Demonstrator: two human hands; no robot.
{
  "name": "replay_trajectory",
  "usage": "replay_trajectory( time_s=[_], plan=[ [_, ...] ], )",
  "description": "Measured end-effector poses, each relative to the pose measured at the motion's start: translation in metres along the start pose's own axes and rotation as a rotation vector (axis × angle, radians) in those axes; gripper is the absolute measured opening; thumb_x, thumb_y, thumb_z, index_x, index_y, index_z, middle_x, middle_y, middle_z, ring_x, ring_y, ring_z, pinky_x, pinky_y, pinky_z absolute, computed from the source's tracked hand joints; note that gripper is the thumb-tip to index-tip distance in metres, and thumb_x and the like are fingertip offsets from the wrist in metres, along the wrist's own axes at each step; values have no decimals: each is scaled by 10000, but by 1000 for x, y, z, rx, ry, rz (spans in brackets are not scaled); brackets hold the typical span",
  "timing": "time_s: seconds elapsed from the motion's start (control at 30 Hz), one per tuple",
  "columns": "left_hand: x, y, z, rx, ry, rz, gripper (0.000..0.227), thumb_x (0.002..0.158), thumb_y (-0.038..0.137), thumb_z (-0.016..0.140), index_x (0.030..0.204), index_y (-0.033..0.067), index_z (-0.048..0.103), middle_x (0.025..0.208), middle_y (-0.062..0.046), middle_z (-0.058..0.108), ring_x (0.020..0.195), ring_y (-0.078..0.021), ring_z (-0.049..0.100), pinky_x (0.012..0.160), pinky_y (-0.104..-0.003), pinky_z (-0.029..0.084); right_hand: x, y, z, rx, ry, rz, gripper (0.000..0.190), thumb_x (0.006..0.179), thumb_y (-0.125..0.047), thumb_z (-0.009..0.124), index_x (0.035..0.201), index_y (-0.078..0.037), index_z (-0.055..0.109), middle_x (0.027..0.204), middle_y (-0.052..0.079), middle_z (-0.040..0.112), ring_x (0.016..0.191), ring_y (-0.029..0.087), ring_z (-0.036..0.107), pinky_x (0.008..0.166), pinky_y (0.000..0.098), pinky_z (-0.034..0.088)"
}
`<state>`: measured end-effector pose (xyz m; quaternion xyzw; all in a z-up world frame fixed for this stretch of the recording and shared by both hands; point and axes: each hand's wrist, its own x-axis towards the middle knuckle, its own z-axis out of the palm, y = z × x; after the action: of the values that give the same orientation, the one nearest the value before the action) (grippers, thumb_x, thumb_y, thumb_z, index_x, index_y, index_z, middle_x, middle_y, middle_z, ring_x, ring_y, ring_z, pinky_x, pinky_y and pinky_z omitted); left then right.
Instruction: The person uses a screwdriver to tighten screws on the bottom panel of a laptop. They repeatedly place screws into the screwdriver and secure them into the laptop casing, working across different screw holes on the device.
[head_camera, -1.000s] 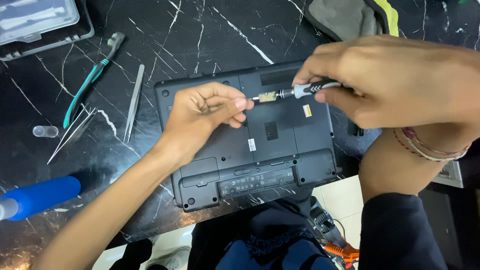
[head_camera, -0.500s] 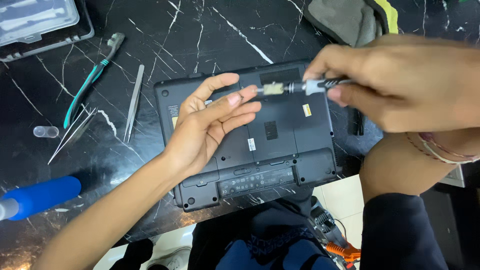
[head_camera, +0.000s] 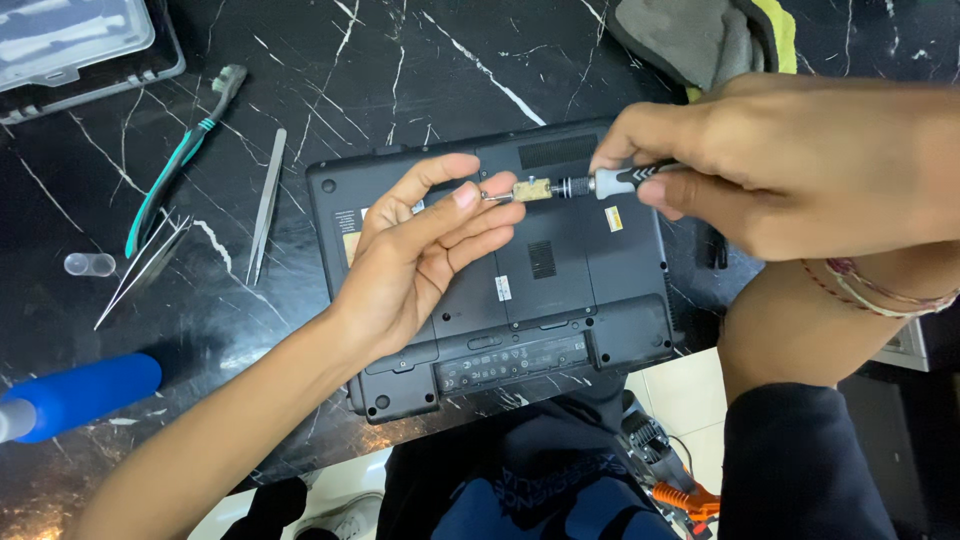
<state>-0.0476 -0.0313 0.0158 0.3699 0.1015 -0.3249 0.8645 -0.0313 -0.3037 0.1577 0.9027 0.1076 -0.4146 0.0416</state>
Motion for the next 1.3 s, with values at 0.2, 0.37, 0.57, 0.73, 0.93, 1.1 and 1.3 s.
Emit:
replay_trajectory(
  time_s=[0.2,0.37,0.57,0.73,0.93,1.1,1.3],
  plan=[
    [3,-4,-8,-33,-67,19,326,1007,63,730,1327,28,672,1427,-365,742,1160,-393,808,1024,-423,692,2,4,-3,-25,-9,8,283,1154,-453,417,1256,-430,680,513,11,813,470,165,693,641,286,579],
    [3,-8,-10,-43,-76,45,289,1018,44,733,1303,29,689,1417,-359,745,1148,-374,813,1022,-412,699,0,-5,-6,-22,-25,51,280,1162,-432,415,1248,-419,682,556,-2,812,485,163,682,646,283,582],
    [2,-15,-11,-19,-87,152,224,1032,37,738,1254,27,708,1446,-389,714,1125,-355,826,1010,-385,716,-4,-15,3,-7,6,8,331,1143,-423,421,1450,-432,547,599,-28,843,551,173,782,675,319,623],
    [-2,-12,-7,104,-92,189,253,1034,80,732,1273,37,663,1419,-407,726,1163,-376,825,1023,-373,714,-7,-16,7,30,16,39,409,1126,-421,454,1520,-512,519,411,21,753,416,184,670,544,344,568],
    [8,-2,-19,318,-360,413,396,1106,38,682,1486,41,572,1590,-241,642,1406,-345,731,1270,-482,610,-9,-13,8,-78,16,45,455,1068,-507,521,1514,-595,539,469,-53,842,388,146,695,517,287,592],
    [17,13,-25,309,-239,366,329,1099,268,601,1396,126,602,1579,-319,646,1407,-376,723,1228,-420,566,-12,-53,-15,-140,-108,130,362,1083,-466,474,1350,-571,695,540,18,754,624,165,716,721,302,580],
    [22,11,-28,374,-297,373,381,1086,250,611,1431,95,565,1602,-346,612,1452,-395,686,1257,-430,549,-9,-93,-35,-161,-183,136,380,1064,-320,430,1030,-313,808,574,8,707,591,175,599,675,308,536]
  ],
)
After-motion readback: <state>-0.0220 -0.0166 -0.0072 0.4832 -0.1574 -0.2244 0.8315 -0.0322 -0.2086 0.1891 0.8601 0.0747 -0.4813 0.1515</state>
